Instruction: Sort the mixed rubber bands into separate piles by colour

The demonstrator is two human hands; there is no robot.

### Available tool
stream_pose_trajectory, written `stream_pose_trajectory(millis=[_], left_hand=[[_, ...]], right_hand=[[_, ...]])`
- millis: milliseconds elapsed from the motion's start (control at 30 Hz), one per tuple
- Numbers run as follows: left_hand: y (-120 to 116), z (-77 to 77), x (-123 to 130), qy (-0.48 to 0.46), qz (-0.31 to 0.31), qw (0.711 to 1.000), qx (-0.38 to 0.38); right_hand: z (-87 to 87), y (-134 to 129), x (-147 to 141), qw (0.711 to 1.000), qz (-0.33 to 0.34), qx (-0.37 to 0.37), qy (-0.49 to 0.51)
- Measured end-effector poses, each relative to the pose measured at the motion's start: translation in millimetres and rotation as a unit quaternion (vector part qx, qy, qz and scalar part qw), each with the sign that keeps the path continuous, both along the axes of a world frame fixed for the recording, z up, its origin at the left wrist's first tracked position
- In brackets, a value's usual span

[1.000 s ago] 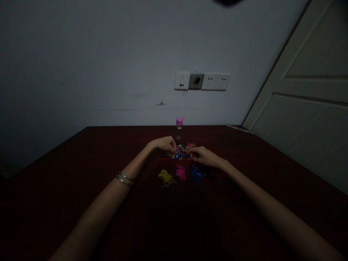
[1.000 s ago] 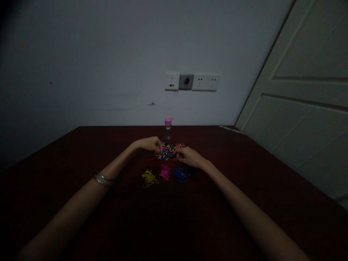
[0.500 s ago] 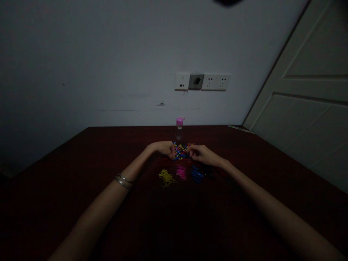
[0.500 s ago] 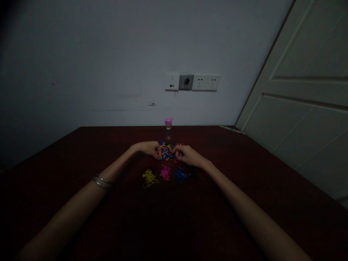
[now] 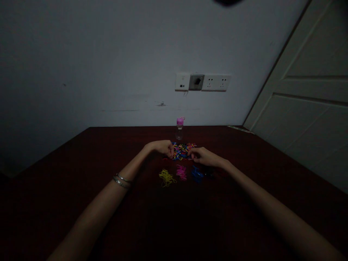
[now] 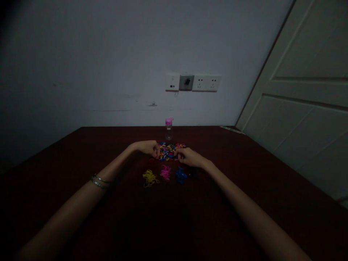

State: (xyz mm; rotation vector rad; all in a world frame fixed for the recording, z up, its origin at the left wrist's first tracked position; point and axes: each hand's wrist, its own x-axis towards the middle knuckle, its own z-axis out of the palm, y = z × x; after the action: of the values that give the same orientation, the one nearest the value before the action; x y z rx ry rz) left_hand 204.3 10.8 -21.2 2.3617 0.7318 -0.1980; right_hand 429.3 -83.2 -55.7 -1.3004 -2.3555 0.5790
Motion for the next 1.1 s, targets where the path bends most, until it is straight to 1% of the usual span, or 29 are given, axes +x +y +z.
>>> stream_pose_trajectory(millis=[100,233,367,500,600,733,800,933,1100], left_hand=[[1,-1.4,0,-0.002,0.0,1.0,0.0],[0,-4.1,2,-0.02,-0.006,1.0,0.007],[-3,-3.4,4,-0.032,-0.015,0.999,0.018],[-3,-2.5,3,-0.031,-0.018,0.999,0.021],[-2,-2.9,2,-0.032,-0.015,0.999,0.02],[-2,-3.9,4,-0.025,-0.016,0.999,0.03],[-4,-4.3,6,-0.016,-0.02,0.999,0.047],[-10,-4.9,11,0.005,-0.011,0.997,0.08],[-11,-6.6,11,0.01,-0.01,0.996,0.09]], right_hand=[[5.9,-3,-5,0.999,0.002,-0.025,0.045],[13.7,-12,-21,0.992,0.033,-0.08,0.096],[13.5,-20,-37,0.986,0.069,-0.109,0.104],[14.3,-23,-43,0.986,0.073,-0.116,0.097],[20.0,-23,-39,0.987,0.062,-0.109,0.1],[24.8,-16,-22,0.988,0.025,-0.081,0.13],[23.4,-11,-12,0.986,0.007,-0.07,0.154],[18.3,-3,4,0.981,-0.023,-0.079,0.175],[15.5,-2,7,0.978,-0.039,-0.089,0.187]])
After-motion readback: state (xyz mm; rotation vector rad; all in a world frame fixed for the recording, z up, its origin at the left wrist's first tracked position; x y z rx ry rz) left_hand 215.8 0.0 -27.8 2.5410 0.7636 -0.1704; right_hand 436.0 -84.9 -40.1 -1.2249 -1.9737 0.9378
